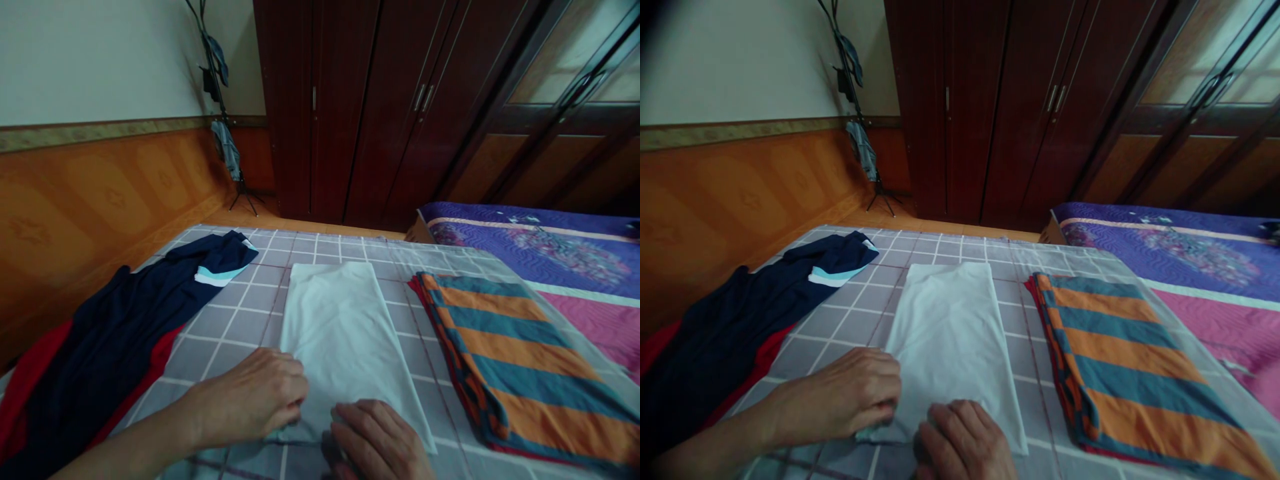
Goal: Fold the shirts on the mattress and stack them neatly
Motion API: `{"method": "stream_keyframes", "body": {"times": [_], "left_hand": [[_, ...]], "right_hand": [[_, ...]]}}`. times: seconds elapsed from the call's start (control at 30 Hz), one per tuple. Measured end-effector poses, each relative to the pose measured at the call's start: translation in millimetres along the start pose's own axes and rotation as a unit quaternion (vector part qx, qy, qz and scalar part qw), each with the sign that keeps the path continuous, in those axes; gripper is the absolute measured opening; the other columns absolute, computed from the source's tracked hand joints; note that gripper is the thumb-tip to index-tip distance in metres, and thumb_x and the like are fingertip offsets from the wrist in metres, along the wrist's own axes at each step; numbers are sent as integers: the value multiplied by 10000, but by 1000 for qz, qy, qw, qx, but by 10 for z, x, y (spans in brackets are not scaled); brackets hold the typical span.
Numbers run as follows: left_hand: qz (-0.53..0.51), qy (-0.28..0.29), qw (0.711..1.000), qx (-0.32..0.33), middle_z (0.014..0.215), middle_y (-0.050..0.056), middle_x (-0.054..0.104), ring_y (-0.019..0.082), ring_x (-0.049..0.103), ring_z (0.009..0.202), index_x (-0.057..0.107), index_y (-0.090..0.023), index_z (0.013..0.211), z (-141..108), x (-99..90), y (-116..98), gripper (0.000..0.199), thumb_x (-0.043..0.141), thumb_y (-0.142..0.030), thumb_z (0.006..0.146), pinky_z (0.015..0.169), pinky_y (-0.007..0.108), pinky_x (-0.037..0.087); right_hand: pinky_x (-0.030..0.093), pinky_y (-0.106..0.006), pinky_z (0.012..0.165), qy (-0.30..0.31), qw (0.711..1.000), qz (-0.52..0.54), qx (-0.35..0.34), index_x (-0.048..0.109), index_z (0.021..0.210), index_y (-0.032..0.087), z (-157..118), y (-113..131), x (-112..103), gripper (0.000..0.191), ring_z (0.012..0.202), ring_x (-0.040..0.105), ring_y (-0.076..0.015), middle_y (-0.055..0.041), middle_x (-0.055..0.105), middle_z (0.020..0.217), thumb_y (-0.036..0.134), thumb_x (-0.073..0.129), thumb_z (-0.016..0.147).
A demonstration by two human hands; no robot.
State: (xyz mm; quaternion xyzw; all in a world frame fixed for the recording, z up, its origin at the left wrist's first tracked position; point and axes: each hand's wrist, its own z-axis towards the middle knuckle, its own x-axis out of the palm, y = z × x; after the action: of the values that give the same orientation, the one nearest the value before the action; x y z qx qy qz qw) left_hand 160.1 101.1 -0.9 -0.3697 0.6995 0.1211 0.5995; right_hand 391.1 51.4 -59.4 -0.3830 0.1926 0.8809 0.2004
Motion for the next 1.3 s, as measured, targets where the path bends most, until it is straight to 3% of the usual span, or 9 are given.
{"method": "stream_keyframes", "body": {"times": [0.13, 0.33, 0.53, 0.67, 0.83, 0.93, 1.0, 1.17, 1.3], "left_hand": [[0, 20, 1000, 17, 752, -9, 663, 174, 640, 753, 592, -188, 722, 73, 45, -86, 121, 602, -222, 837, 684, 257, 421], [-8, 5, 1000, 13, 784, -28, 664, 184, 643, 779, 560, -195, 756, 121, 166, -101, 106, 600, -218, 851, 704, 274, 415], [0, -27, 999, 40, 838, -27, 631, 173, 622, 795, 532, -211, 847, 110, 174, -91, 60, 582, -228, 874, 704, 272, 412], [40, -58, 990, 120, 807, -12, 616, 155, 595, 754, 530, -197, 805, 261, 84, -197, 78, 542, -192, 882, 701, 263, 422], [67, -103, 931, 344, 942, 32, 642, 182, 586, 899, 583, -177, 883, 762, 99, -477, 117, 505, -262, 896, 842, 286, 424], [49, -106, 914, 388, 1168, 94, 606, 235, 524, 1118, 571, -124, 1119, 1009, 205, -580, 374, 493, -415, 899, 996, 324, 353], [28, -98, 921, 376, 1303, 136, 532, 278, 433, 1246, 485, -83, 1274, 1075, 287, -593, 592, 468, -525, 881, 1071, 381, 279], [-31, -38, 932, 359, 1475, 136, 345, 261, 228, 1393, 332, -89, 1414, 1050, 419, -541, 722, 391, -584, 892, 1136, 445, 158], [-42, -49, 925, 376, 1468, 131, 359, 256, 209, 1400, 342, -98, 1413, 1038, 418, -516, 704, 385, -576, 898, 1145, 435, 139]], "right_hand": [[426, -260, 500, 20, 996, -14, 82, 592, 942, 166, -34, -16, -1, 153, 541, 538, -145, -24, 596, 628, 176, 450, 887], [376, -246, 509, 42, 983, -29, 179, 616, 862, 156, -66, -134, -95, 187, 539, 543, -141, -24, 577, 619, 156, 431, 884], [397, -259, 552, 44, 933, -4, 357, 676, 947, 146, -134, -456, -185, 265, 590, 590, -158, -53, 652, 704, 279, 458, 876], [397, -261, 500, -4, 843, 165, 512, 683, 940, 131, -74, -579, -250, 315, 528, 559, -152, -55, 663, 678, 377, 554, 792], [484, -265, 629, -104, 664, 466, 576, 659, 983, 136, 61, -598, -269, 402, 702, 645, -161, -106, 705, 925, 435, 691, 717], [498, -281, 671, -123, 587, 533, 597, 642, 995, 155, 76, -654, -300, 388, 770, 667, -178, -100, 704, 950, 429, 703, 727], [505, -301, 702, -94, 562, 569, 593, 624, 1022, 162, 91, -744, -340, 369, 814, 673, -188, -101, 699, 984, 443, 648, 784], [498, -346, 805, 4, 569, 612, 549, 585, 1081, 137, 325, -1241, -332, 445, 851, 675, -191, -135, 677, 1045, 521, 452, 898], [499, -377, 825, -34, 629, 553, 545, 561, 1106, 148, 645, -1716, -189, 459, 881, 663, -197, -141, 633, 1126, 530, 389, 920]]}}
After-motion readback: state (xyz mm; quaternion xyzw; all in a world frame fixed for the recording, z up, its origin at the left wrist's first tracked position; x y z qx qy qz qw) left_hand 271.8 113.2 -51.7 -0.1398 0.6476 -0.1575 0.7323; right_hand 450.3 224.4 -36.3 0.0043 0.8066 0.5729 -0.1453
